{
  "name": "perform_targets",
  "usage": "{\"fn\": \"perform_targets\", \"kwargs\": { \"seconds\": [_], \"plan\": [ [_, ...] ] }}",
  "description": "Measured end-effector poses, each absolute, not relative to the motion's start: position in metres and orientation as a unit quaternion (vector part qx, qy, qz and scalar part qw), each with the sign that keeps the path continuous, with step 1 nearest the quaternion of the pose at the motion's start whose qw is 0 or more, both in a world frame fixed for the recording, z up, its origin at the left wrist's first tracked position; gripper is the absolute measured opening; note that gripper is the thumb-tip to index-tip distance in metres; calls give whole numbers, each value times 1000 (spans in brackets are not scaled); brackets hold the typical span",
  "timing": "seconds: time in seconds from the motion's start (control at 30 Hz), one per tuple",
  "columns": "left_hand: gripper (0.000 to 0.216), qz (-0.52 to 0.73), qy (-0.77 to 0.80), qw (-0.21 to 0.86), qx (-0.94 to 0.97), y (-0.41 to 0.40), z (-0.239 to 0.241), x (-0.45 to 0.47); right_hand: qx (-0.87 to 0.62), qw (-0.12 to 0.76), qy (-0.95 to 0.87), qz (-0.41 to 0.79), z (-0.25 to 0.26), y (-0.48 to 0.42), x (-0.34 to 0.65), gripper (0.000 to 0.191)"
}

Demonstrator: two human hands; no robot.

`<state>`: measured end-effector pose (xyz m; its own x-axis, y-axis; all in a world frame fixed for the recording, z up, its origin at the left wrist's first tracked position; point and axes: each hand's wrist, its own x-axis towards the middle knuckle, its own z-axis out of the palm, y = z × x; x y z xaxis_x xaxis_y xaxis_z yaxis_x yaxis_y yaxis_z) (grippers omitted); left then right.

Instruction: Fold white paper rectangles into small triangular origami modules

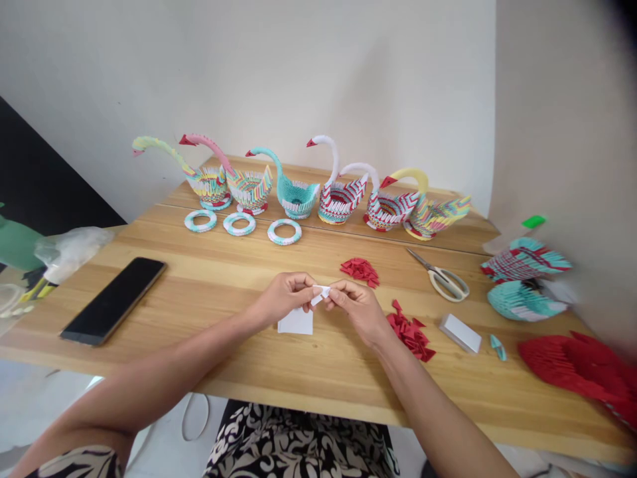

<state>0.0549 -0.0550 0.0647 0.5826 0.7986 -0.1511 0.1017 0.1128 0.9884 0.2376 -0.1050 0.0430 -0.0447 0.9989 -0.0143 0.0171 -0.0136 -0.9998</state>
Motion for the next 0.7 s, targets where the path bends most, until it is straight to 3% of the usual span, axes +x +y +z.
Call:
{"fn": "perform_targets", "kwargs": {
  "seconds": [0.2,0.37,0.5,0.7],
  "plan": [
    [29,281,369,633,619,-57,64,57,-519,464,-539,475,46,-106,236,23],
    [28,316,368,607,630,-60,62,59,-560,457,-580,375,45,-110,231,23],
    [29,297,348,658,597,-57,66,57,-555,445,-626,319,49,-113,233,17],
    [31,266,342,722,540,-51,66,53,-488,458,-732,126,50,-110,239,10]
  ]
}}
